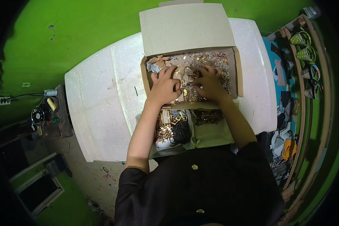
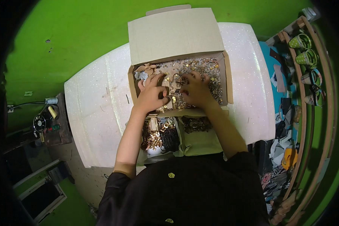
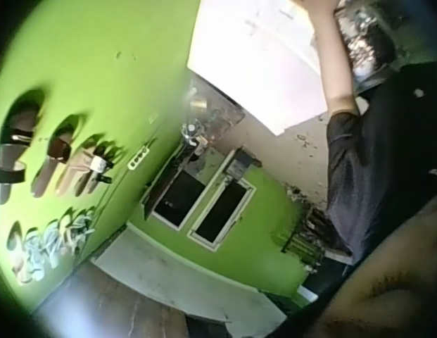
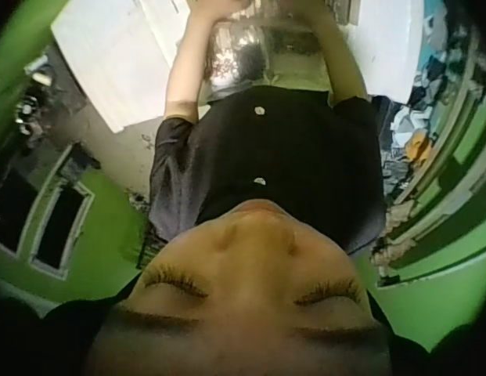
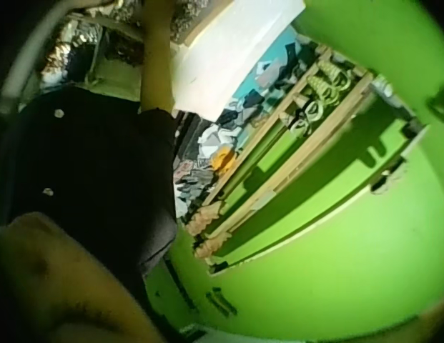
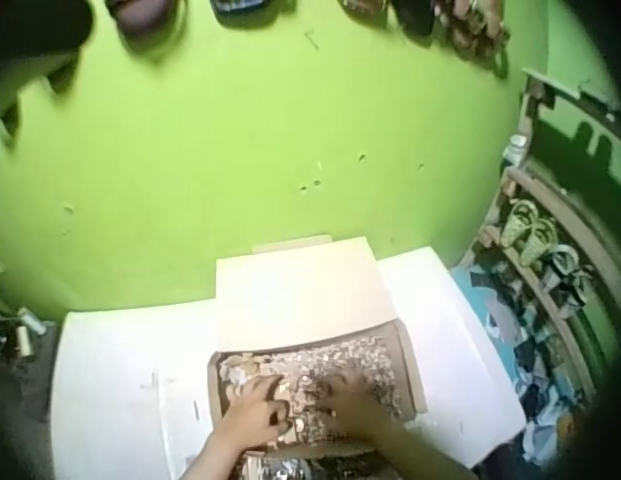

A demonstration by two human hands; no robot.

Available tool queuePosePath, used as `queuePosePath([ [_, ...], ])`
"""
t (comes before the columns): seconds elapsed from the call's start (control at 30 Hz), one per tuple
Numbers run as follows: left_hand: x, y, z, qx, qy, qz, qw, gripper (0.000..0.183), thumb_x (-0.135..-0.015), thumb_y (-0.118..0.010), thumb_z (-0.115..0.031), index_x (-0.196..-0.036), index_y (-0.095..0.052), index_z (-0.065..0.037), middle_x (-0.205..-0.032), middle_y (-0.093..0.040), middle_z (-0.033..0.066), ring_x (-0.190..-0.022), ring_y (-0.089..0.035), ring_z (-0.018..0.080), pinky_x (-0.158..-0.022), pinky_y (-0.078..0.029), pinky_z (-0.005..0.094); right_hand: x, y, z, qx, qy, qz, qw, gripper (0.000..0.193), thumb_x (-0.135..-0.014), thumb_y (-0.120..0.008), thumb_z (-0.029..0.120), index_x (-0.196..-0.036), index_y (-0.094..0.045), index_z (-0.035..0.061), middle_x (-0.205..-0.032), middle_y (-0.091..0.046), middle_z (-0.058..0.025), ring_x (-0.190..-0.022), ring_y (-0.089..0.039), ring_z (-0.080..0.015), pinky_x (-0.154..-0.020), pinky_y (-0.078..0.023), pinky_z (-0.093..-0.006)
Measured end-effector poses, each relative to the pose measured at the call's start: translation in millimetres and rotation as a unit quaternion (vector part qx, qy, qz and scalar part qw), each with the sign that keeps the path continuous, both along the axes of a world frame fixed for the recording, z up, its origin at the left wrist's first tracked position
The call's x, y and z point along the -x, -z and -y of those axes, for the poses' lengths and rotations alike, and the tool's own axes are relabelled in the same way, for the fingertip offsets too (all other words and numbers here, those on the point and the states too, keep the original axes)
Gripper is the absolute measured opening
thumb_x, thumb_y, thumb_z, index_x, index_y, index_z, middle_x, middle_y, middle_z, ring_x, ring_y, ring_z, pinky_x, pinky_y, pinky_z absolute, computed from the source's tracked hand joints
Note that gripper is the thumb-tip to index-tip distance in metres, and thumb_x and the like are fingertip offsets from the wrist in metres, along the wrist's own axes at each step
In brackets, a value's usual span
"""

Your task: Sorting small metal shoe ornaments and buckles from a cardboard box into plastic containers.

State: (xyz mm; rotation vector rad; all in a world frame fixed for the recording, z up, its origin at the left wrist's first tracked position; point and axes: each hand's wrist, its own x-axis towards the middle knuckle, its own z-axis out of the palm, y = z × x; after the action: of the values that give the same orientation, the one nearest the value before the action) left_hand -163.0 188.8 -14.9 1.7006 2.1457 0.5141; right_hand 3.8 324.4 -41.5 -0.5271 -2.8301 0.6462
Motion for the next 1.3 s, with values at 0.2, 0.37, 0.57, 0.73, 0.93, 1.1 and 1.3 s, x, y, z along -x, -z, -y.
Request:
queuePosePath([
  [0.2,3.1,4.0,-3.2,-0.048,-0.023,-0.026,0.998,0.016,-0.064,-0.065,-0.022,-0.064,-0.058,-0.007,-0.132,-0.044,0.0154,-0.127,-0.033,0.0317,-0.097,-0.017,0.0539,-3.3,-1.8,-9.9,0.022,0.078,-0.022,0.997,0.010,-0.065,-0.068,0.018,-0.074,-0.069,0.0206,-0.119,-0.054,-0.0020,-0.123,-0.037,-0.0277,-0.097,-0.015,-0.0592],
  [0.37,3.0,6.5,-3.6,-0.067,-0.020,-0.017,0.997,0.016,-0.065,-0.063,-0.023,-0.062,-0.057,-0.008,-0.130,-0.047,0.0130,-0.126,-0.034,0.0317,-0.096,-0.015,0.0543,-8.1,0.3,-16.4,-0.012,0.135,-0.026,0.990,0.009,-0.063,-0.069,0.015,-0.071,-0.068,0.0196,-0.117,-0.054,-0.0028,-0.122,-0.038,-0.0286,-0.097,-0.015,-0.0605],
  [0.57,0.7,-2.0,0.4,-0.084,0.019,-0.012,0.996,0.014,-0.062,-0.065,-0.022,-0.059,-0.059,-0.010,-0.134,-0.046,0.0096,-0.126,-0.034,0.0314,-0.097,-0.014,0.0567,-23.7,-6.1,-13.7,-0.009,0.073,-0.020,0.997,0.014,-0.060,-0.072,0.017,-0.073,-0.069,0.0199,-0.116,-0.054,-0.0043,-0.122,-0.038,-0.0284,-0.098,-0.015,-0.0588],
  [0.73,0.3,0.1,0.1,-0.064,0.019,-0.011,0.998,0.007,-0.061,-0.069,-0.022,-0.067,-0.070,-0.018,-0.138,-0.043,0.0106,-0.129,-0.032,0.0319,-0.098,-0.013,0.0589,-25.3,-10.6,-4.6,0.012,0.009,0.027,1.000,0.017,-0.064,-0.073,0.019,-0.081,-0.071,0.0200,-0.121,-0.051,-0.0045,-0.123,-0.035,-0.0289,-0.100,-0.015,-0.0546],
  [0.93,0.6,6.5,-0.9,-0.071,0.005,-0.023,0.997,0.011,-0.063,-0.071,-0.024,-0.072,-0.072,-0.018,-0.140,-0.040,0.0118,-0.129,-0.031,0.0326,-0.097,-0.013,0.0599,-26.7,0.3,-6.7,0.009,0.056,0.022,0.998,0.017,-0.067,-0.071,0.018,-0.083,-0.071,0.0199,-0.116,-0.053,-0.0050,-0.121,-0.039,-0.0268,-0.100,-0.016,-0.0560],
  [1.1,0.0,8.5,-0.2,-0.066,-0.008,-0.018,0.998,0.012,-0.064,-0.069,-0.024,-0.073,-0.072,-0.016,-0.140,-0.039,0.0131,-0.129,-0.030,0.0330,-0.096,-0.014,0.0604,-23.3,-8.8,2.7,0.007,-0.001,-0.008,1.000,0.015,-0.069,-0.069,0.018,-0.084,-0.070,0.0179,-0.115,-0.053,-0.0059,-0.120,-0.039,-0.0264,-0.099,-0.018,-0.0564],
  [1.3,-0.6,9.4,-1.3,-0.051,-0.010,-0.025,0.998,0.015,-0.068,-0.065,-0.023,-0.076,-0.071,-0.012,-0.140,-0.039,0.0155,-0.130,-0.029,0.0334,-0.096,-0.013,0.0598,-22.2,-3.2,-0.8,-0.007,-0.038,0.011,0.999,0.010,-0.071,-0.066,0.016,-0.081,-0.069,0.0163,-0.113,-0.053,-0.0062,-0.118,-0.040,-0.0263,-0.097,-0.020,-0.0556],
])
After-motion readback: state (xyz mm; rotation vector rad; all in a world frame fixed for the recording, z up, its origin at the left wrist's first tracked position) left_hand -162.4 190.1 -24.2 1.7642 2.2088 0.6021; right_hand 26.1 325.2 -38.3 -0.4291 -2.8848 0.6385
